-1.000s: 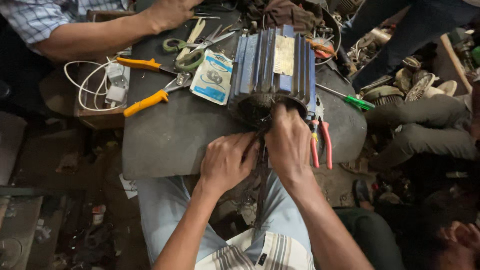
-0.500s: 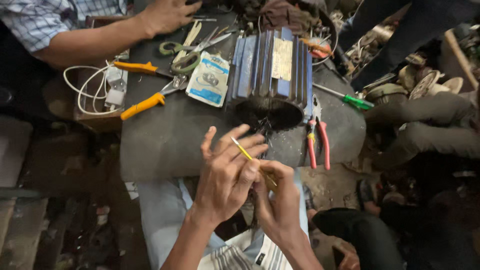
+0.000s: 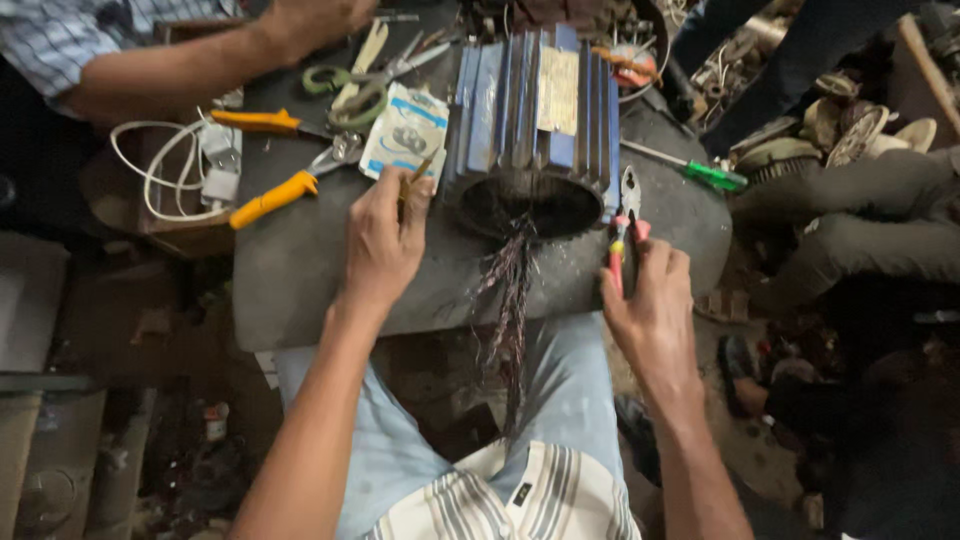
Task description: The person uses pliers and a screwdriver to strip and pull wires from a blue electric motor placed on a workbench. They repeatedly cut and extract wire bundles while another person works nearby.
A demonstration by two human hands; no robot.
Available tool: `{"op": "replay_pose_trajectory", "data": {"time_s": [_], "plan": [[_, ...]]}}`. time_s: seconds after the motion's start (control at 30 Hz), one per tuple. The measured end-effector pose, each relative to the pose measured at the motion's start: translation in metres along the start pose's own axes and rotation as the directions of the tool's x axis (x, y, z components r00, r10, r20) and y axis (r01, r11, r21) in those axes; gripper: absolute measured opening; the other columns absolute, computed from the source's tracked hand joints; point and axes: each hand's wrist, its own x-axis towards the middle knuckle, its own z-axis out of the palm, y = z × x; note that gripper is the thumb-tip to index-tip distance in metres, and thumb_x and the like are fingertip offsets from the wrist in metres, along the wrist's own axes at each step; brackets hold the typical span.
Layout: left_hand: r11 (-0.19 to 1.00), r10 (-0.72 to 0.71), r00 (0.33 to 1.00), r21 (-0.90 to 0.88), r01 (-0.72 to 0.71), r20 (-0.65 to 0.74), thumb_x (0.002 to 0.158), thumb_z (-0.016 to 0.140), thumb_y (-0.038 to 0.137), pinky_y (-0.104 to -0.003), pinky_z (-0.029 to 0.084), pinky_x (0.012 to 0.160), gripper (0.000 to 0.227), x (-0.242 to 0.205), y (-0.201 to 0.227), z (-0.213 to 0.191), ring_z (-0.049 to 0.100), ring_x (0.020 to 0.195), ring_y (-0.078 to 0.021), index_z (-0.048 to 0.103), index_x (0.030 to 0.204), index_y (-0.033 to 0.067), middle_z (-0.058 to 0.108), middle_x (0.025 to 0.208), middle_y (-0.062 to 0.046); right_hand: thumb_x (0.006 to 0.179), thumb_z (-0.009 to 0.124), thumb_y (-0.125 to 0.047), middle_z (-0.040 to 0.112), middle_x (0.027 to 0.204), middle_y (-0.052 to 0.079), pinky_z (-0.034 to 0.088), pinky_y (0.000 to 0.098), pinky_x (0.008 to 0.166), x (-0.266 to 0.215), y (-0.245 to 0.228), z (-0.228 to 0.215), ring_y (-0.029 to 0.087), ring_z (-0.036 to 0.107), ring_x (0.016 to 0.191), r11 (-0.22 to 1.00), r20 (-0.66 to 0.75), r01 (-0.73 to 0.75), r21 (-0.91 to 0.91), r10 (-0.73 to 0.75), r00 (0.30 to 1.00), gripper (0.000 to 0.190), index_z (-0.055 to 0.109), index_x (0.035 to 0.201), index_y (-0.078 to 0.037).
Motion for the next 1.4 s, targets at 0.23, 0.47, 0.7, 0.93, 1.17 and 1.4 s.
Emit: {"op": "replay_pose_trajectory", "data": {"time_s": [0.23, 0.47, 0.7, 0.93, 1.17, 1.4], "plan": [[0.996, -0.088, 0.996, 0.024, 0.088, -0.01, 0.105, 0.065, 0.018, -0.049, 0.05, 0.066, 0.019, -0.015, -0.014, 0.001, 0.069, 0.083, -0.0448, 0.06, 0.104, -0.0009, 0.07, 0.089, -0.024, 0.097, 0.055, -0.012, 0.065, 0.094, 0.029, 0.048, 0.0468, 0.064, -0.019, 0.02, -0.019, 0.035, 0.062, 0.076, 0.638, 0.478, -0.716, 0.285, 0.553, 0.683, 0.035, 0.053, 0.127, 0.006], [0.993, -0.116, 0.993, 0.015, 0.116, 0.019, 0.103, 0.065, 0.012, -0.05, 0.046, 0.064, 0.018, -0.012, -0.013, -0.001, 0.065, 0.078, -0.0461, 0.056, 0.098, -0.0033, 0.066, 0.082, -0.024, 0.078, 0.047, 0.0, 0.063, 0.125, 0.026, 0.06, 0.0478, 0.08, -0.09, 0.0, -0.043, 0.035, 0.07, 0.107, 0.145, 0.666, -0.707, 0.693, 0.246, 0.704, 0.074, 0.04, 0.152, 0.004], [0.996, -0.088, 0.996, -0.017, 0.088, 0.006, 0.103, 0.065, 0.013, -0.049, 0.047, 0.065, 0.018, -0.011, -0.008, -0.004, 0.065, 0.078, -0.0454, 0.059, 0.098, -0.0032, 0.067, 0.084, -0.024, 0.093, 0.049, -0.027, 0.06, 0.133, 0.013, 0.055, 0.0501, 0.095, -0.013, -0.045, -0.044, 0.03, 0.064, 0.117, 0.245, 0.721, -0.748, 0.616, 0.206, 0.662, 0.056, 0.045, 0.143, -0.002], [0.988, -0.144, 0.989, -0.054, 0.146, 0.033, 0.101, 0.065, 0.014, -0.049, 0.048, 0.064, 0.017, -0.012, -0.007, -0.006, 0.066, 0.078, -0.0448, 0.061, 0.099, -0.0022, 0.068, 0.085, -0.024, 0.088, 0.049, -0.028, 0.06, 0.128, 0.014, 0.052, 0.0557, 0.096, 0.033, -0.06, -0.05, 0.032, 0.067, 0.114, 0.239, 0.788, -0.833, 0.498, 0.276, 0.55, 0.048, 0.052, 0.129, -0.003], [0.988, -0.143, 0.989, -0.051, 0.145, 0.037, 0.101, 0.065, 0.014, -0.049, 0.048, 0.064, 0.016, -0.01, -0.007, -0.01, 0.066, 0.079, -0.0452, 0.061, 0.099, -0.0013, 0.068, 0.086, -0.023, 0.101, 0.04, -0.05, 0.066, 0.127, 0.03, 0.055, 0.053, 0.092, 0.058, -0.061, -0.058, 0.038, 0.071, 0.111, 0.392, 0.843, -0.886, 0.245, 0.364, 0.395, 0.066, 0.053, 0.129, 0.008], [0.985, -0.166, 0.986, -0.045, 0.167, 0.034, 0.1, 0.065, 0.015, -0.05, 0.047, 0.064, 0.017, -0.01, -0.004, -0.011, 0.066, 0.077, -0.0445, 0.06, 0.097, -0.0009, 0.069, 0.086, -0.023, 0.091, 0.051, -0.03, 0.066, 0.129, 0.015, 0.051, 0.0383, 0.061, 0.055, -0.076, -0.051, 0.024, 0.066, 0.093, 0.485, 0.812, -0.796, 0.361, 0.256, 0.525, 0.044, 0.055, 0.127, -0.005]]}}
